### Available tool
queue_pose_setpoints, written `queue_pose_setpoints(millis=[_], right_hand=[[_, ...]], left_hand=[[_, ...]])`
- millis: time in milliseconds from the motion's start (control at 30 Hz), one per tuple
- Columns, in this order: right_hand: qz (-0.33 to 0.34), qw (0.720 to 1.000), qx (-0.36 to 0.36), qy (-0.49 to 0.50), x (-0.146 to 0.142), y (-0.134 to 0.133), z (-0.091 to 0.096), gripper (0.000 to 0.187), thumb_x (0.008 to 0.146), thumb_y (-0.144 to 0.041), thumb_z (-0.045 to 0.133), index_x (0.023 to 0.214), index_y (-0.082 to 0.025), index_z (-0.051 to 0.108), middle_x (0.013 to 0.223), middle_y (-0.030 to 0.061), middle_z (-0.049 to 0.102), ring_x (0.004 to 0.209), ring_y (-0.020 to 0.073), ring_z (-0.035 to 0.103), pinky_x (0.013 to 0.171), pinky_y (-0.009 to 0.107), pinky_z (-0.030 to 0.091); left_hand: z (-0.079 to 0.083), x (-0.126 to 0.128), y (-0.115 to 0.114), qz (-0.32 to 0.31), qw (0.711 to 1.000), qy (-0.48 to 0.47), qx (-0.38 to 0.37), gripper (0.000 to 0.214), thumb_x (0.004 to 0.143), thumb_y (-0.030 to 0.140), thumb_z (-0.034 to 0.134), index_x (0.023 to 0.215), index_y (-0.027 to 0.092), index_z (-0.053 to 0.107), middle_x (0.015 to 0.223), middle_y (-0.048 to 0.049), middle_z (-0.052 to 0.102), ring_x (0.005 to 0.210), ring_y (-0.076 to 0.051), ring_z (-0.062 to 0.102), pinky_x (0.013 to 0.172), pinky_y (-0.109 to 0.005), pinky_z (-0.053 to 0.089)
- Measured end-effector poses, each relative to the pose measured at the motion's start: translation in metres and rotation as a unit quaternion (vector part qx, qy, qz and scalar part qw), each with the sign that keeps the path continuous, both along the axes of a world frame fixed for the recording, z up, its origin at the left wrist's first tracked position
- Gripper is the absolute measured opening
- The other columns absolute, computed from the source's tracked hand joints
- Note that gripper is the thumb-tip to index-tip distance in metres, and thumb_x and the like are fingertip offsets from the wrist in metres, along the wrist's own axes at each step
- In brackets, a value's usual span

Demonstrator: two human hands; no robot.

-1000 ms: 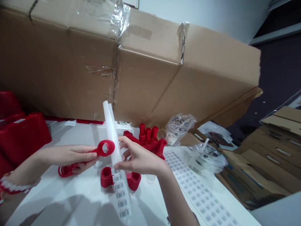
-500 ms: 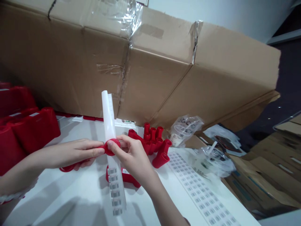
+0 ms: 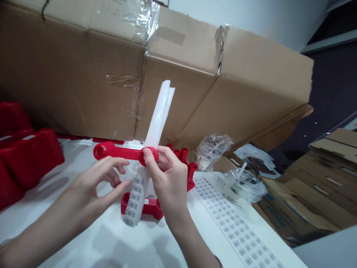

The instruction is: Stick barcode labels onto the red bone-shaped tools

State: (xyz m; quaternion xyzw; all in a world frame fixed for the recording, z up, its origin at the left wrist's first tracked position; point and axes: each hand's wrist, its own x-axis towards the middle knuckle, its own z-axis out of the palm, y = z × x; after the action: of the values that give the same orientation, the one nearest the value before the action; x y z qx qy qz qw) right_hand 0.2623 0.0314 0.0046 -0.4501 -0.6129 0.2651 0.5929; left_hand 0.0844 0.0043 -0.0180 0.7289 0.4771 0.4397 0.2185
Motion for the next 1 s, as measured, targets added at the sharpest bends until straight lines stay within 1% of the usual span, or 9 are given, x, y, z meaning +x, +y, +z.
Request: queue_pose_setpoints(millis=[100, 200, 367, 467, 567, 700, 767, 867, 1000], right_hand=[[-0.03, 0.999, 0.036, -0.006, -0.001, -0.004, 0.002, 0.026, 0.093, -0.049, 0.07, 0.094, -0.023, 0.071, 0.063, -0.0001, 0.069, 0.066, 0.0222, 0.072, 0.052, 0.03, 0.055], [-0.046, 0.997, 0.067, -0.012, -0.002, -0.007, 0.002, 0.025, 0.093, -0.049, 0.069, 0.094, -0.024, 0.07, 0.066, 0.0004, 0.071, 0.062, 0.0211, 0.07, 0.052, 0.031, 0.055], [-0.093, 0.986, 0.13, -0.042, -0.004, -0.008, -0.003, 0.022, 0.093, -0.045, 0.07, 0.1, -0.024, 0.069, 0.07, -0.0008, 0.071, 0.058, 0.0173, 0.064, 0.054, 0.03, 0.055], [-0.123, 0.976, 0.163, -0.073, -0.004, -0.006, -0.006, 0.019, 0.093, -0.042, 0.071, 0.1, -0.024, 0.067, 0.069, -0.0023, 0.068, 0.058, 0.016, 0.063, 0.054, 0.029, 0.055], [-0.104, 0.983, 0.143, -0.057, -0.002, -0.002, -0.006, 0.019, 0.094, -0.041, 0.071, 0.1, -0.024, 0.066, 0.073, -0.0017, 0.071, 0.06, 0.0164, 0.065, 0.055, 0.029, 0.055], [-0.055, 0.994, 0.091, 0.013, 0.0, 0.0, 0.0, 0.021, 0.092, -0.044, 0.072, 0.1, -0.024, 0.069, 0.083, 0.0027, 0.077, 0.074, 0.0206, 0.073, 0.059, 0.029, 0.058], [-0.04, 0.996, 0.067, 0.037, 0.0, -0.001, 0.004, 0.023, 0.091, -0.045, 0.073, 0.098, -0.023, 0.071, 0.072, 0.0013, 0.072, 0.075, 0.022, 0.074, 0.057, 0.029, 0.058], [-0.019, 0.998, 0.037, 0.056, -0.001, -0.005, 0.007, 0.024, 0.091, -0.046, 0.074, 0.095, -0.023, 0.073, 0.054, -0.0033, 0.059, 0.072, 0.0218, 0.073, 0.052, 0.025, 0.055], [0.018, 0.998, 0.0, 0.056, -0.002, -0.009, 0.009, 0.026, 0.091, -0.049, 0.074, 0.093, -0.024, 0.074, 0.05, -0.0044, 0.053, 0.067, 0.0181, 0.068, 0.043, 0.019, 0.045]], left_hand=[[-0.011, 0.012, 0.01, -0.075, 0.993, -0.058, -0.066, 0.013, 0.096, 0.036, 0.061, 0.107, 0.031, 0.059, 0.102, 0.0022, 0.063, 0.081, -0.016, 0.064, 0.073, -0.029, 0.053], [-0.014, 0.015, 0.016, -0.116, 0.98, -0.129, -0.097, 0.006, 0.096, 0.035, 0.061, 0.099, 0.029, 0.061, 0.093, 0.0027, 0.064, 0.081, -0.017, 0.064, 0.077, -0.03, 0.054], [-0.01, 0.015, 0.012, -0.113, 0.965, -0.187, -0.144, 0.008, 0.094, 0.036, 0.065, 0.092, 0.029, 0.064, 0.084, 0.0032, 0.06, 0.078, -0.016, 0.059, 0.072, -0.027, 0.051], [-0.005, 0.016, 0.004, -0.105, 0.971, -0.172, -0.125, 0.006, 0.094, 0.034, 0.065, 0.089, 0.029, 0.065, 0.082, 0.0037, 0.06, 0.076, -0.015, 0.057, 0.068, -0.025, 0.05], [0.002, 0.016, -0.005, -0.096, 0.978, -0.162, -0.086, 0.007, 0.092, 0.034, 0.068, 0.086, 0.03, 0.067, 0.077, 0.0042, 0.063, 0.072, -0.015, 0.058, 0.064, -0.023, 0.052], [0.011, 0.006, -0.006, -0.065, 0.96, -0.258, -0.093, 0.02, 0.085, 0.046, 0.077, 0.089, 0.028, 0.069, 0.059, 0.0062, 0.06, 0.052, -0.013, 0.059, 0.05, -0.022, 0.052], [0.015, 0.0, -0.003, -0.05, 0.945, -0.304, -0.11, 0.024, 0.086, 0.049, 0.076, 0.088, 0.026, 0.069, 0.055, 0.0073, 0.058, 0.044, -0.011, 0.056, 0.043, -0.02, 0.05], [0.02, -0.006, 0.001, -0.043, 0.929, -0.349, -0.118, 0.023, 0.09, 0.046, 0.074, 0.085, 0.025, 0.069, 0.058, 0.0075, 0.059, 0.042, -0.009, 0.055, 0.037, -0.017, 0.047], [0.026, -0.006, -0.003, -0.033, 0.923, -0.359, -0.134, 0.023, 0.09, 0.046, 0.073, 0.085, 0.023, 0.07, 0.054, 0.0078, 0.057, 0.041, -0.009, 0.053, 0.035, -0.016, 0.047]])
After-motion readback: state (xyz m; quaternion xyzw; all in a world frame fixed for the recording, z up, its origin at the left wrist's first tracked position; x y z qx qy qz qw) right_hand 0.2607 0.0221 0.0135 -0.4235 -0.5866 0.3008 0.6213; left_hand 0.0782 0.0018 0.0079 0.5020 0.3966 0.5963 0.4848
